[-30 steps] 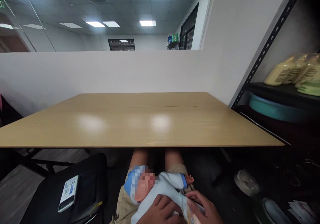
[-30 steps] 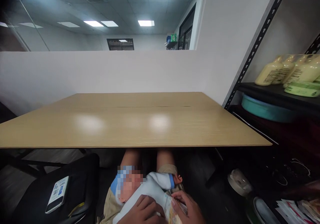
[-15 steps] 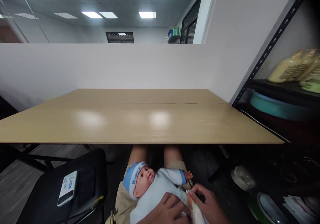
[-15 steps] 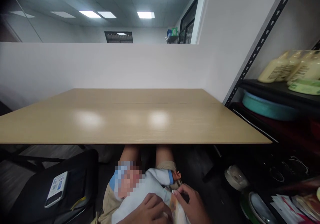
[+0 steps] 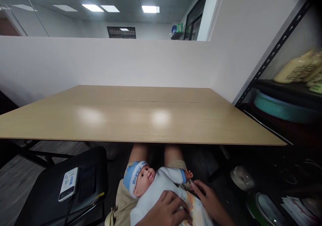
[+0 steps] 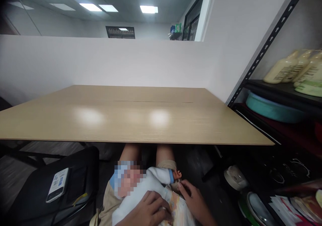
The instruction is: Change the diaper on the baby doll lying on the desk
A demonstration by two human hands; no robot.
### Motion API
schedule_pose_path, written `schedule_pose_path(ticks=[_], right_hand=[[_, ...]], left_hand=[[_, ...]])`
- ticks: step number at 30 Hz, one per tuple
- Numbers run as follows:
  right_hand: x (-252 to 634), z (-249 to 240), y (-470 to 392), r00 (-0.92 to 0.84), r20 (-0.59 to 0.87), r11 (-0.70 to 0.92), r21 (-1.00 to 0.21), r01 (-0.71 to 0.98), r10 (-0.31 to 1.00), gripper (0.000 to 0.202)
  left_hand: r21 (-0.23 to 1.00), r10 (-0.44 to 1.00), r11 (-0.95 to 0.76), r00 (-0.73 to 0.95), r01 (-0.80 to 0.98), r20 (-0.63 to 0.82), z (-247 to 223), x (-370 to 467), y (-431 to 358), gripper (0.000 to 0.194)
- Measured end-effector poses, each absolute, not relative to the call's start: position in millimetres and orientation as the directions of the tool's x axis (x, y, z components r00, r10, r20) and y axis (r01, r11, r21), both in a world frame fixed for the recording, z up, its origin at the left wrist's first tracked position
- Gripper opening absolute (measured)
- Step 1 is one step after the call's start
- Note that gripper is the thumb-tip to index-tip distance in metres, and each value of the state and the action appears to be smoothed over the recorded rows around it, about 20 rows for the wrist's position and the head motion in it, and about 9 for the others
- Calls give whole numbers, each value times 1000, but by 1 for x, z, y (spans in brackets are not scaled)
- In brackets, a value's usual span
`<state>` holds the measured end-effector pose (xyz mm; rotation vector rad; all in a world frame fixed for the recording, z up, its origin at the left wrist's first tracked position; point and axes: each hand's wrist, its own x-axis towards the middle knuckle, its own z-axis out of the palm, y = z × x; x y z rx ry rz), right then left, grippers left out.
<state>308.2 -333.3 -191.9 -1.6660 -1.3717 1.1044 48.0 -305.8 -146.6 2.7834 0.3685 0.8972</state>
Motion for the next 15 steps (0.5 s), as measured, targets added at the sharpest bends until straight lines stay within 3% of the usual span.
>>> schedule_pose_path(ticks=[5, 9, 15], right_hand=[[294, -192, -331, -36, -211, -190, -932, 308, 977, 55], [294, -205, -322, -13, -179, -170, -952, 253, 984, 55], [296, -196, -322, -74, -244, -227, -955, 190, 967, 57]], left_hand=[[237, 303, -950, 790, 204, 533, -144, 47, -309, 14], [205, 291, -953, 860, 223, 418, -121, 38, -315, 10], [263, 324, -935, 873, 238, 365, -91, 28, -324, 28]])
